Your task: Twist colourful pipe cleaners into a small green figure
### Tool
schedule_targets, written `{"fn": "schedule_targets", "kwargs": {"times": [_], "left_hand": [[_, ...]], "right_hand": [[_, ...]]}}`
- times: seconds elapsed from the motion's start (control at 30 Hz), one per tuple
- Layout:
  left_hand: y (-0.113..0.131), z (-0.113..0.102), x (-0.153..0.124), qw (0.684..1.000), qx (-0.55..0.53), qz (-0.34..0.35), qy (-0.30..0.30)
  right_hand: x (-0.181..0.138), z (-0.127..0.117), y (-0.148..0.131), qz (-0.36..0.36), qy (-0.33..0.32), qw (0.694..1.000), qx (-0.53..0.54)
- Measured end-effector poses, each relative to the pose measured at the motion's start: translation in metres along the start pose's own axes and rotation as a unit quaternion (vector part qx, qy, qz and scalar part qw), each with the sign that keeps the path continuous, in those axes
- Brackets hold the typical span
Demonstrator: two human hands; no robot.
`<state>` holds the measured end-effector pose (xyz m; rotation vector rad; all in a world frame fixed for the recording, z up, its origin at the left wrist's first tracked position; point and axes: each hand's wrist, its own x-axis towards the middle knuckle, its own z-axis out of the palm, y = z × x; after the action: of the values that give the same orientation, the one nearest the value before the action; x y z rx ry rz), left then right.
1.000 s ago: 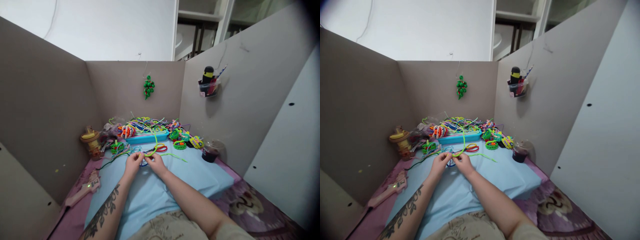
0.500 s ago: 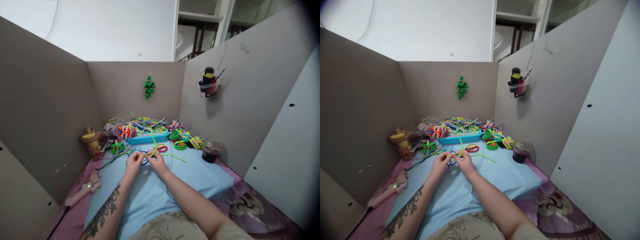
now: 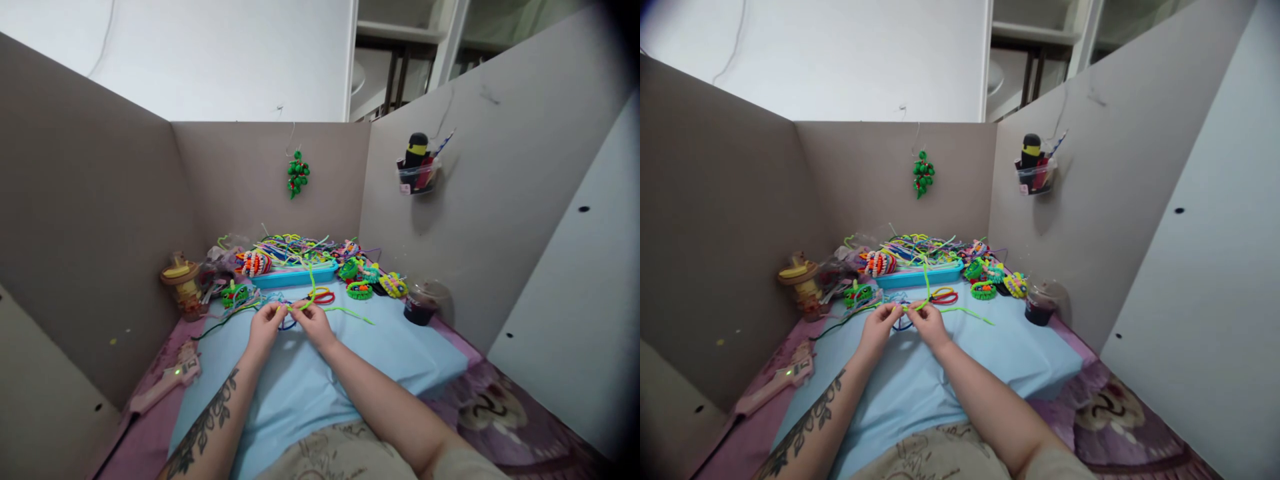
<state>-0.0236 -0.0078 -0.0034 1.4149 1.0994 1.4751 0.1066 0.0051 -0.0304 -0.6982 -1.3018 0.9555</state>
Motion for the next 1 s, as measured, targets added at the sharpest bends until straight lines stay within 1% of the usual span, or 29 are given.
{"fn": "schedule_targets", "kwargs": {"times": [0.13,0.3,0.43,0.7,0.87,1.0], "left_hand": [[0.005,0.001,-0.001,1.0,-0.01,-0.008,-0.023],[0.009,0.001,-0.002,0.999,-0.024,-0.012,-0.036],[0.009,0.0,-0.003,0.998,-0.03,-0.025,-0.044],[0.015,-0.001,-0.005,0.994,-0.038,-0.043,-0.093],[0.015,0.0,-0.005,0.993,-0.025,-0.031,-0.112],[0.015,0.001,-0.005,0.991,0.005,-0.022,-0.133]], "right_hand": [[0.0,0.0,-0.005,0.012,0.005,1.0,0.003],[0.001,-0.001,-0.007,0.012,0.022,0.999,-0.02],[0.002,-0.003,-0.006,0.02,0.026,0.999,-0.012],[0.002,-0.005,-0.007,0.013,-0.004,1.0,-0.004],[0.001,-0.005,-0.008,0.011,-0.018,1.0,-0.005],[0.001,-0.005,-0.007,0.01,-0.011,1.0,-0.016]]}}
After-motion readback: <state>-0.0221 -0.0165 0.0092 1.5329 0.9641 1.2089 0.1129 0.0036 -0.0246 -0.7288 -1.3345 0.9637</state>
